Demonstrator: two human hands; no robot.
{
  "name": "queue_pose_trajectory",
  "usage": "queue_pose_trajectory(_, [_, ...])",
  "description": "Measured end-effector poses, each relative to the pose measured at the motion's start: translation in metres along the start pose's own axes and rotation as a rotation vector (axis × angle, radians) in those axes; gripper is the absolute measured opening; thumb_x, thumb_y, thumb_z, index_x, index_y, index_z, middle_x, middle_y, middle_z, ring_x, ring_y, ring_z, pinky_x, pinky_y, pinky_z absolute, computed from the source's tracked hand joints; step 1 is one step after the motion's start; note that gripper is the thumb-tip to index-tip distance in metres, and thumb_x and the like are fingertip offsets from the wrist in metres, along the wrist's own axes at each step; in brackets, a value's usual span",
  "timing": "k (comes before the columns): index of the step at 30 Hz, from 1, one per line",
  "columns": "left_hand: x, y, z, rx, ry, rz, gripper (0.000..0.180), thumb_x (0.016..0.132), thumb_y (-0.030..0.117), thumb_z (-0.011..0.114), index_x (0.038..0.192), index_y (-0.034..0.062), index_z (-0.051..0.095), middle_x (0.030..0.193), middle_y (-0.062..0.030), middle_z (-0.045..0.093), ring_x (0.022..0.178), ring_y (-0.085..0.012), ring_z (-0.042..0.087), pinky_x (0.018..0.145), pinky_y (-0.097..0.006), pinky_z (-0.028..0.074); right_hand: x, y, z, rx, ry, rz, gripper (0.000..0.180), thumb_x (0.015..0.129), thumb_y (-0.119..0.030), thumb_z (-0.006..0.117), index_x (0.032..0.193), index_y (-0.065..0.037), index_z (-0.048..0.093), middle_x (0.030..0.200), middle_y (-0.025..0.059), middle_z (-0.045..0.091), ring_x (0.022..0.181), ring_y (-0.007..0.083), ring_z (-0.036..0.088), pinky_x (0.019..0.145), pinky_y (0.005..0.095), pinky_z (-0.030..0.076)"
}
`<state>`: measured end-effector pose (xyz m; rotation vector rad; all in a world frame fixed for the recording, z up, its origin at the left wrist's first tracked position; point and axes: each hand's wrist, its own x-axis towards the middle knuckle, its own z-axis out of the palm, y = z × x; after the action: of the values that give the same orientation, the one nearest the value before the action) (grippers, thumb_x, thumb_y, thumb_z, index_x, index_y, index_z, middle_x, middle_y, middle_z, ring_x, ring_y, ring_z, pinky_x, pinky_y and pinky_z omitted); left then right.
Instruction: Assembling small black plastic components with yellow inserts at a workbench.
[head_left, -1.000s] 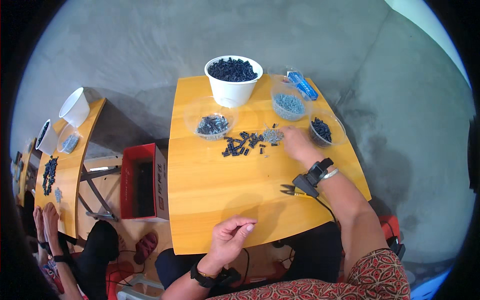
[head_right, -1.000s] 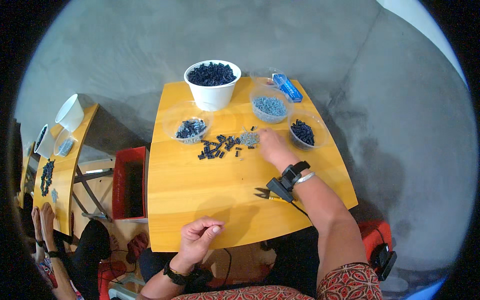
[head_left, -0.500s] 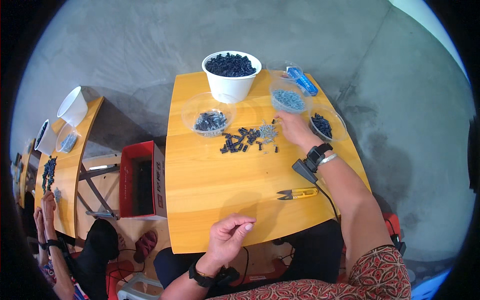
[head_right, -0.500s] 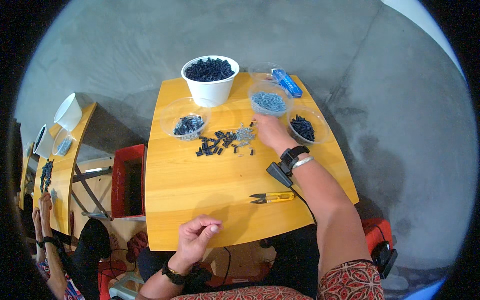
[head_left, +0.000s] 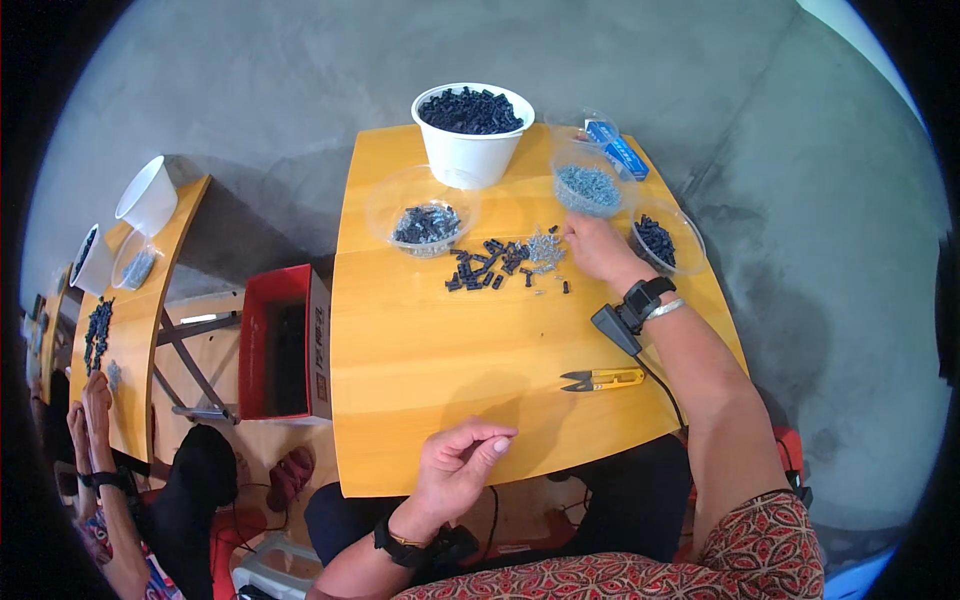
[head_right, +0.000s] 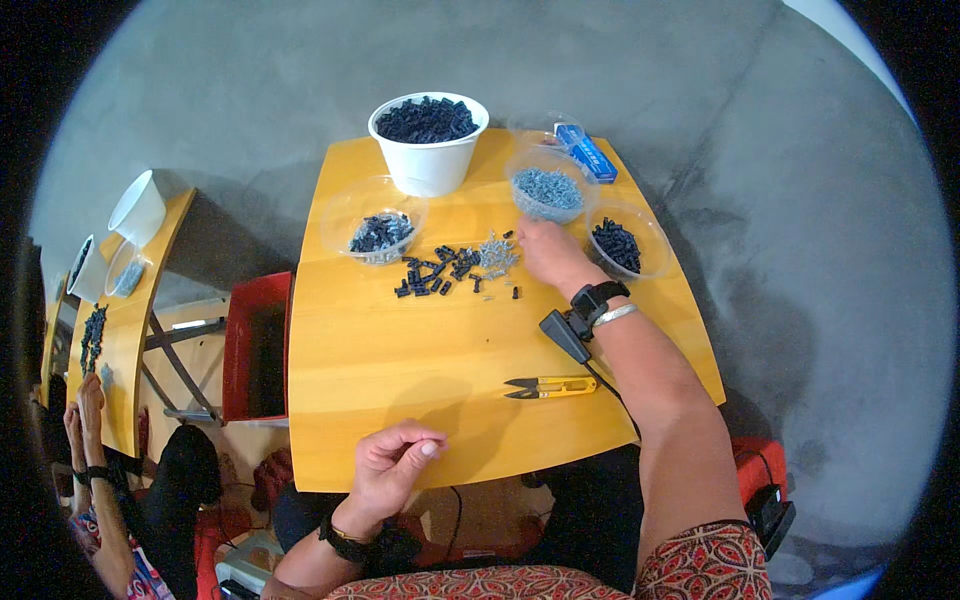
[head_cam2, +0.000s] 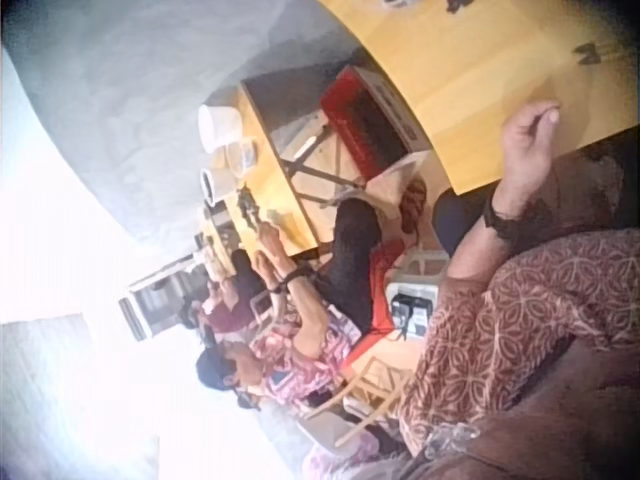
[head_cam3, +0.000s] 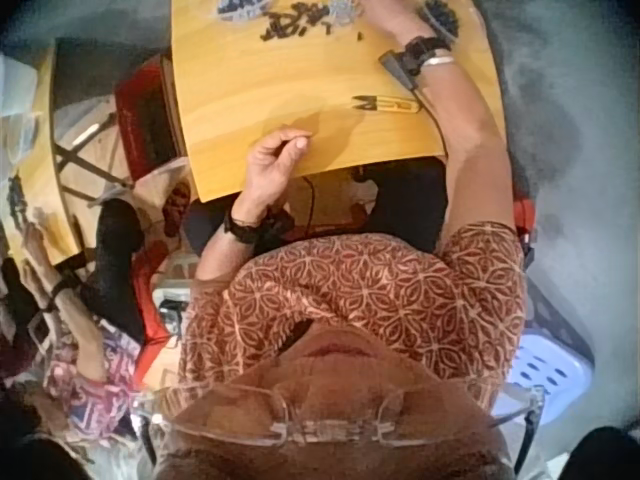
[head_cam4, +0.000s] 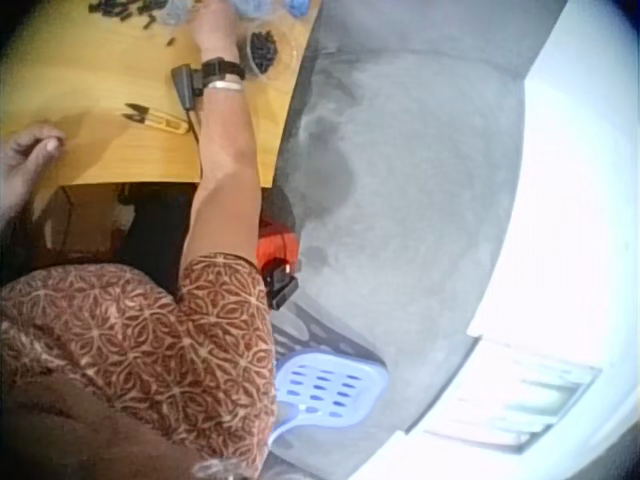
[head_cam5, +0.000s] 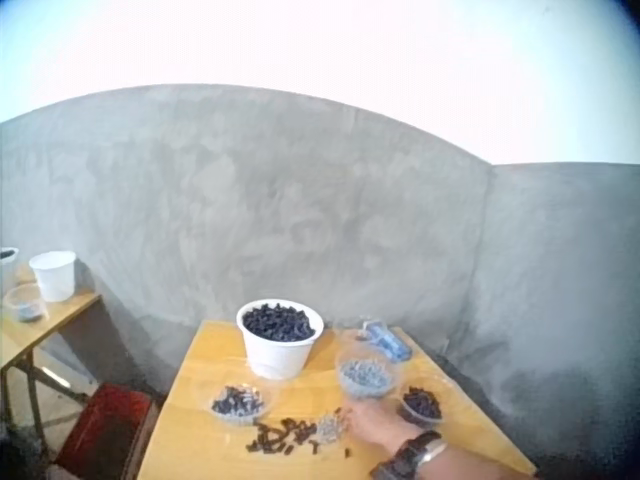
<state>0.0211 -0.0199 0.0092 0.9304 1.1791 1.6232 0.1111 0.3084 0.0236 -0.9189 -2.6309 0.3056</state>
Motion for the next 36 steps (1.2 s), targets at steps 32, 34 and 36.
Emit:
queue_pose_trajectory(32, [-0.002, -0.002, -0.002, -0.013, -0.023, 0.042, 0.011, 0.082, 0.004, 0.056, 0.09, -0.0003, 0.062, 0.078, -0.0043, 0.059, 0.074, -0.0096, 0.054, 0.069, -0.022, 0.042, -0.019, -0.094, 0.013, -0.034, -0.198, -0.354, 0.012, 0.071, 0.003, 0.051, 0.083, 0.001, 0.052, 0.078, 0.019, 0.054, 0.076, 0.0359, 0.054, 0.067, 0.0412, 0.045])
queue_pose_trajectory(34, [-0.002, -0.002, -0.003, -0.009, -0.025, 0.037, 0.011, 0.082, 0.004, 0.056, 0.091, -0.0002, 0.062, 0.078, -0.0042, 0.059, 0.074, -0.0096, 0.053, 0.069, -0.022, 0.042, -0.021, -0.096, 0.013, -0.051, -0.18, -0.364, 0.01, 0.071, 0.003, 0.05, 0.081, 0.002, 0.051, 0.078, 0.019, 0.054, 0.076, 0.036, 0.054, 0.066, 0.0414, 0.045])
queue_pose_trajectory(36, [-0.002, -0.001, -0.003, -0.003, -0.029, 0.03, 0.011, 0.082, 0.005, 0.056, 0.091, -0.0002, 0.062, 0.078, -0.0041, 0.059, 0.073, -0.0095, 0.053, 0.069, -0.022, 0.042, -0.022, -0.1, 0.011, -0.067, -0.16, -0.373, 0.008, 0.072, 0.003, 0.049, 0.08, 0.002, 0.05, 0.077, 0.019, 0.054, 0.076, 0.0361, 0.054, 0.066, 0.0416, 0.045])
